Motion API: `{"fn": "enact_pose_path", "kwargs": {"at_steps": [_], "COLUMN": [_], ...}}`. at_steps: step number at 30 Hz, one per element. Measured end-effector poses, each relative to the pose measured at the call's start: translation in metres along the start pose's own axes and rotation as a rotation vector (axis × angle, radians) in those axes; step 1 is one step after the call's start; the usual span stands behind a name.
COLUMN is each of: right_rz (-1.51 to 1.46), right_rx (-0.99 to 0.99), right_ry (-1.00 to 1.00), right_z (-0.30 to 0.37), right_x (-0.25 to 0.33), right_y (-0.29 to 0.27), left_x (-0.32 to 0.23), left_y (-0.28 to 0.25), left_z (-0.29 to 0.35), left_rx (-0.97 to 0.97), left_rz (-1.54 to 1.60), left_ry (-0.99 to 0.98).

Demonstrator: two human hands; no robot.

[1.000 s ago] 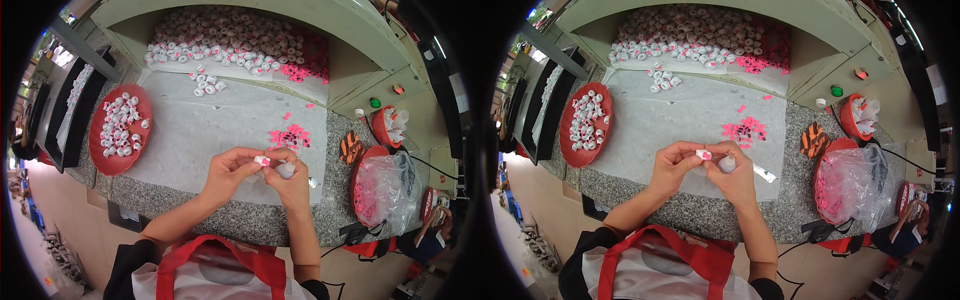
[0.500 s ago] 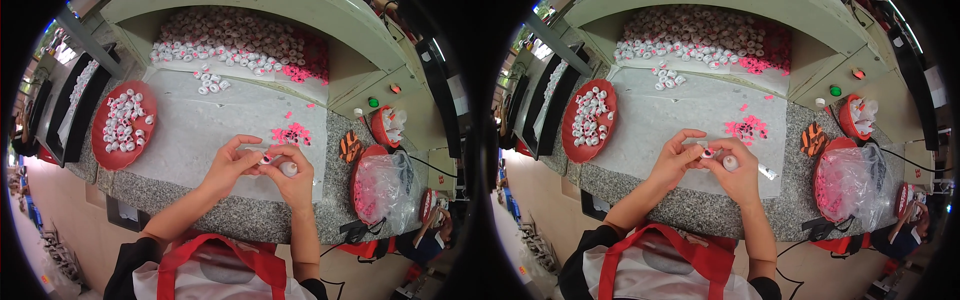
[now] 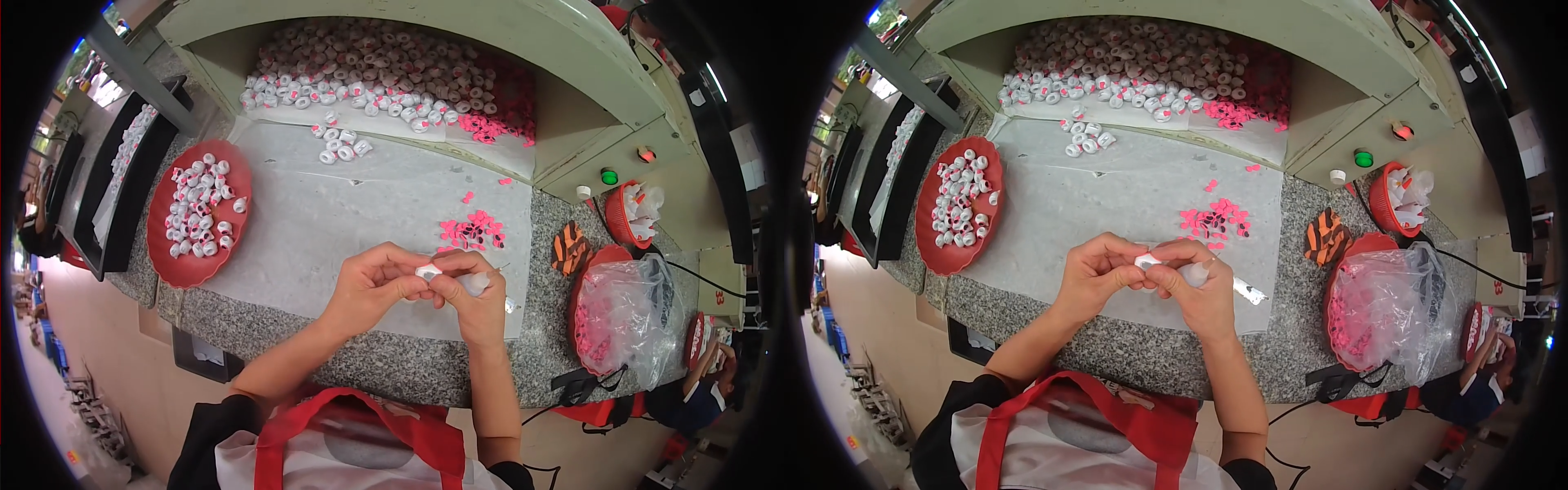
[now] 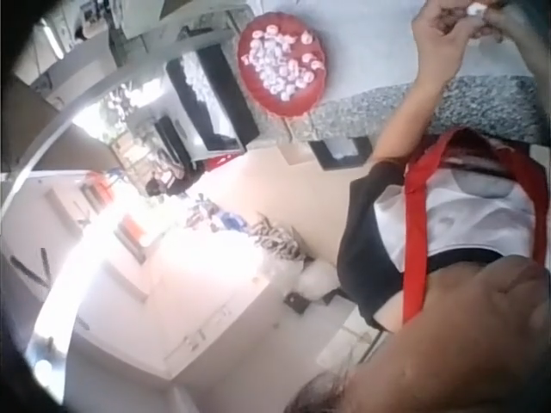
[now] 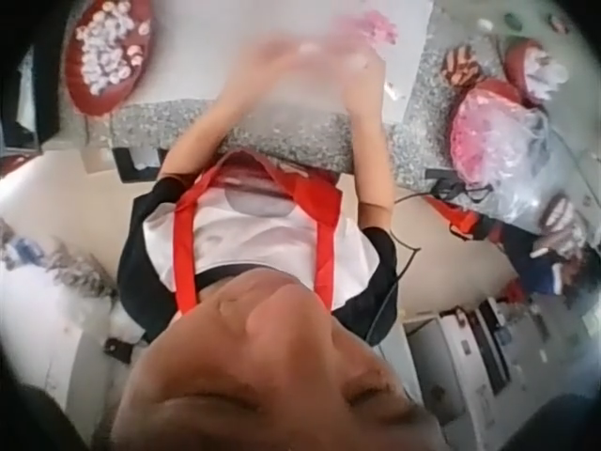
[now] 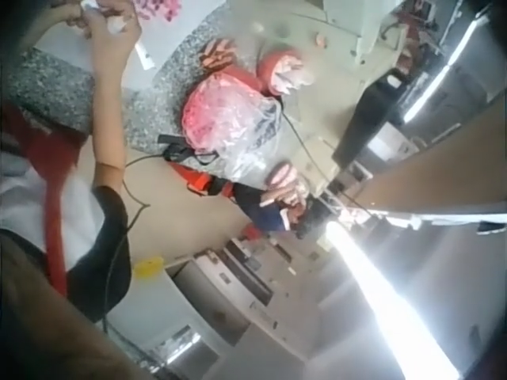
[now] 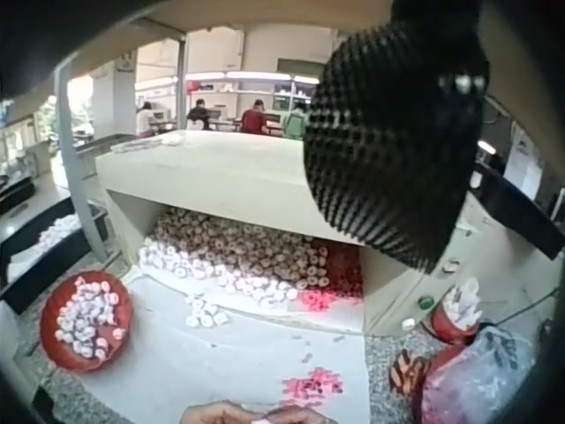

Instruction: The recorder is assembling toy heads by applying glue to white plastic pieces and attaching pink bows.

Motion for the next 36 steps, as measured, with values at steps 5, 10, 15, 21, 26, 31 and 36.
{"fn": "enact_pose_path", "kwargs": {"at_steps": [5, 10, 15, 21, 26, 31, 36], "right_rz": [-0.047, -0.002, -0.021, 0.001, 0.059, 0.285, 0.491], "right_rx": [0.027, 0.021, -0.019, -0.035, -0.028, -0.079, -0.055], "right_ry": [-0.073, -0.077, -0.084, -0.086, -0.081, -0.075, -0.199], "right_z": [0.0, -0.001, 0.0, -0.005, -0.001, 0.003, 0.003], "right_x": [-0.003, -0.005, -0.005, -0.017, -0.016, -0.022, -0.02], "right_y": [0.001, 0.001, 0.005, 0.003, 0.009, -0.002, 0.001], "left_x": [0.002, 0.0, 0.002, 0.007, -0.006, -0.054, -0.068], "left_y": [0.0, 0.001, 0.0, -0.004, -0.014, -0.112, -0.142], "left_z": [0.002, 0.002, 0.0, -0.003, 0.005, 0.039, 0.001], "left_rx": [-0.024, 0.02, -0.031, -0.076, 0.004, -0.533, -0.954], "left_rz": [0.029, -0.005, 0.001, 0.028, -0.02, -0.742, -1.621], "left_ry": [0.032, 0.032, 0.038, -0.019, -0.05, 0.169, 0.354]}}
Point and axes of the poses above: each hand's wrist, its own z-axis away from the middle knuckle, its own y-axis out of the palm, x = y × z, the point moved 3 cm from there along -z, towards the middle knuckle, and after that the axes turned 13 degrees about -z, right-handed, at the moved point
